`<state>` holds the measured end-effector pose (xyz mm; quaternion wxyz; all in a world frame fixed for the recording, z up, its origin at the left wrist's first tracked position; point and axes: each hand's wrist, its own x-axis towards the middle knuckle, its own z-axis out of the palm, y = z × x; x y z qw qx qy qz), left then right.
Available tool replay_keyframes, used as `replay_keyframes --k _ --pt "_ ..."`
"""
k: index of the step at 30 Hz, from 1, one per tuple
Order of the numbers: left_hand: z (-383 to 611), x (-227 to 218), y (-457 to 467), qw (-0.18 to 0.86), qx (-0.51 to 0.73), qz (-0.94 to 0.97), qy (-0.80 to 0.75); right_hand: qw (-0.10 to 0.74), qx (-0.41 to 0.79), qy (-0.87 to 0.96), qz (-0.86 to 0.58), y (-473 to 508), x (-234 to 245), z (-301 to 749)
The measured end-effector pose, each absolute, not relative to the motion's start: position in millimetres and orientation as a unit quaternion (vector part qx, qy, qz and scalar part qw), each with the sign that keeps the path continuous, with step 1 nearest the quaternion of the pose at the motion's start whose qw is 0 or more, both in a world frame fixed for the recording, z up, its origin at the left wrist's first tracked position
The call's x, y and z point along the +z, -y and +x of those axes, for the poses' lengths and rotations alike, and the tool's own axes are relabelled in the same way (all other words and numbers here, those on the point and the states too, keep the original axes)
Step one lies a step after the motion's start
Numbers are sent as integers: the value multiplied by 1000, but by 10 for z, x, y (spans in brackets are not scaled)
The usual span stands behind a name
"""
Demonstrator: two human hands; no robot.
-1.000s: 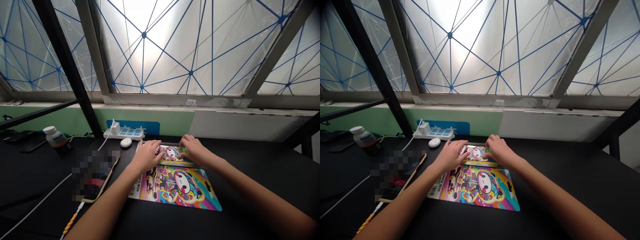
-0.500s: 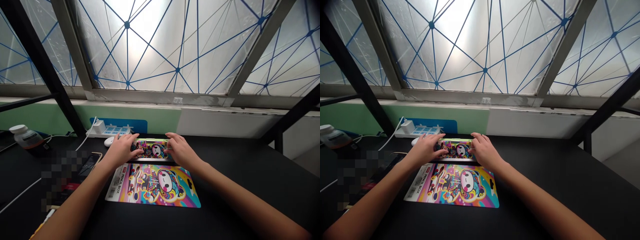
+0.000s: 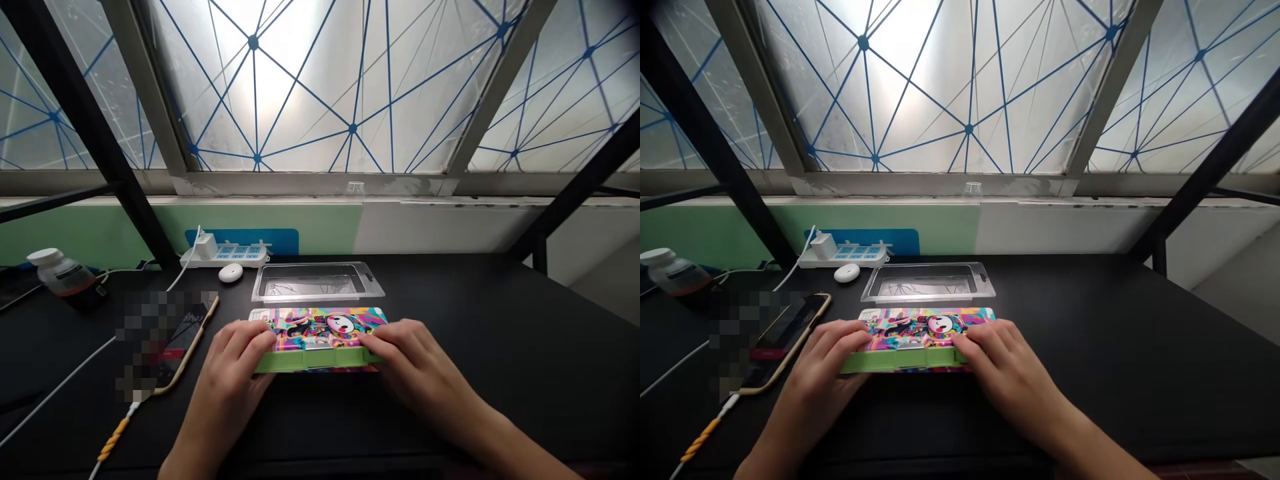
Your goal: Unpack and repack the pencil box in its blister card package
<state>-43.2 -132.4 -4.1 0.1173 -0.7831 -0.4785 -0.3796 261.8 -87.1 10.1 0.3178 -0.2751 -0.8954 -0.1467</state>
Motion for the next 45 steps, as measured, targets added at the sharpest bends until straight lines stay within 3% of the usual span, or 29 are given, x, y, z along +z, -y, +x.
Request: replay_keyframes --k 4,9,16,20,25,29,36,38,42,45 --pt "-533 -353 1373 -30 -330 -758 561 279 -85 914 -283 855 -89 2623" --pt "-551 -282 1387 -177 -282 -708 623 193 91 909 -359 766 -95 2792" --pt "-510 -255 1390 -199 -303 -677 640 169 207 875 -405 637 192 2873" --pt "-478 -239 1396 -210 -304 -681 633 225 265 824 -446 429 298 2780" --pt "-469 -211 1406 -217 -269 -681 646 336 233 748 -522 244 113 2657" --pt "-477 -239 1400 -195 -280 -669 661 368 179 763 -501 357 73 2683" --pt "-444 -193 1371 -150 -325 -615 703 297 72 874 -377 780 -29 2719" --pt "-454 -189 1363 -150 -330 -634 683 302 48 861 -407 808 -54 2707" --pt "-474 -200 1343 -146 -312 -692 635 240 124 821 -503 672 84 2765" --pt "-447 -197 1324 -121 -286 -705 638 192 67 843 -497 538 259 2784"
